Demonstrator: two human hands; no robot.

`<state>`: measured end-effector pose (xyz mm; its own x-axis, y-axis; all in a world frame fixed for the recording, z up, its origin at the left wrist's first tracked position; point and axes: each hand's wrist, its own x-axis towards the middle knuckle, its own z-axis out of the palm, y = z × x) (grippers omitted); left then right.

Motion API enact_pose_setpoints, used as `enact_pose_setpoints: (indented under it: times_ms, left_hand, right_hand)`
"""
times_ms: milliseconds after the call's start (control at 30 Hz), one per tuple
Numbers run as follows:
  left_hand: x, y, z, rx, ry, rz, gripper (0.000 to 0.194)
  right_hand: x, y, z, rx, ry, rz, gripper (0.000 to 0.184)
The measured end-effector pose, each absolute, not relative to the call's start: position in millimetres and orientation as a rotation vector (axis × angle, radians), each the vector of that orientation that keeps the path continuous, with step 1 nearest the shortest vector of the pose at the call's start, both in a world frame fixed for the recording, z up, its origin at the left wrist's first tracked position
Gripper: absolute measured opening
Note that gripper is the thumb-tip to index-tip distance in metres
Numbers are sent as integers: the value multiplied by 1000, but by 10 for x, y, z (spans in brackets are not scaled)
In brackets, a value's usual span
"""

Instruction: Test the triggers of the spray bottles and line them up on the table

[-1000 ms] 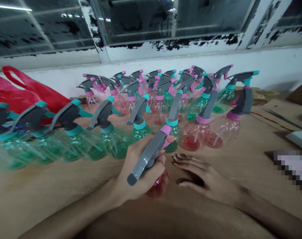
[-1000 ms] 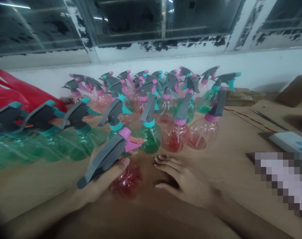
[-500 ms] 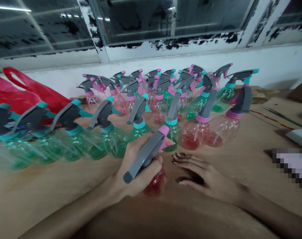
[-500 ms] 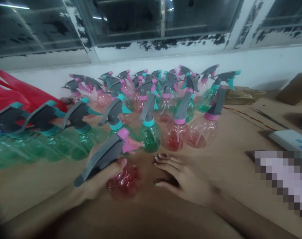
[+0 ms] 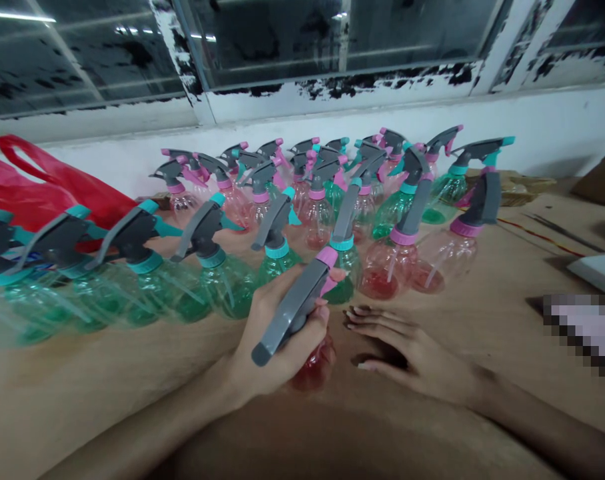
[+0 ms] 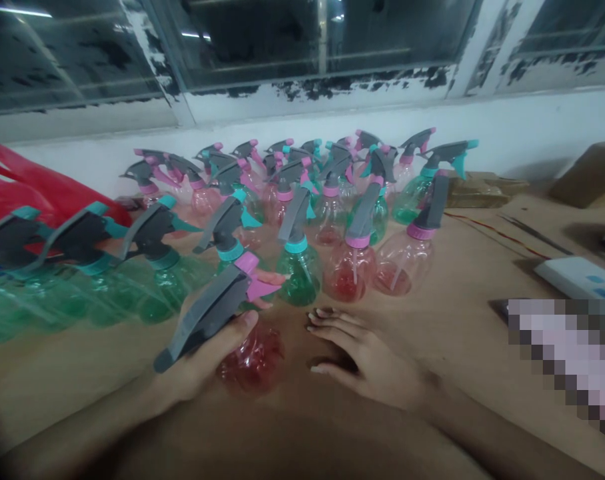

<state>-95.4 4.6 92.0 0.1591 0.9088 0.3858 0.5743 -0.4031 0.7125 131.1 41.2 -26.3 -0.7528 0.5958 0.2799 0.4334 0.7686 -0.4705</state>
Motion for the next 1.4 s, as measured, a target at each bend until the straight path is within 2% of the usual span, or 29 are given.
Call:
enact_pose_setpoints:
  times_ms: [233, 633, 833, 1000, 1400]
  left_hand:
    - [-967, 46, 900, 2128, 1281, 1160, 22]
    - [-979, 38, 896, 2136, 1307, 1128, 14]
    - [-964, 38, 943, 2133, 1281, 1136, 24]
    - [-967, 37, 936, 2137, 1291, 1152, 17]
    - [-966, 41, 919, 2145, 1292, 1126, 13]
  right_hand:
    - [1311, 417, -256, -783, -2561, 527, 50]
    - [1306, 400, -234, -786, -2541, 555, 48]
    - [1322, 401, -256, -789, -2555, 524, 50]
    - [1325, 402, -272, -812, -2573, 521, 50]
    - [1307, 388, -247, -793, -2533, 544, 49]
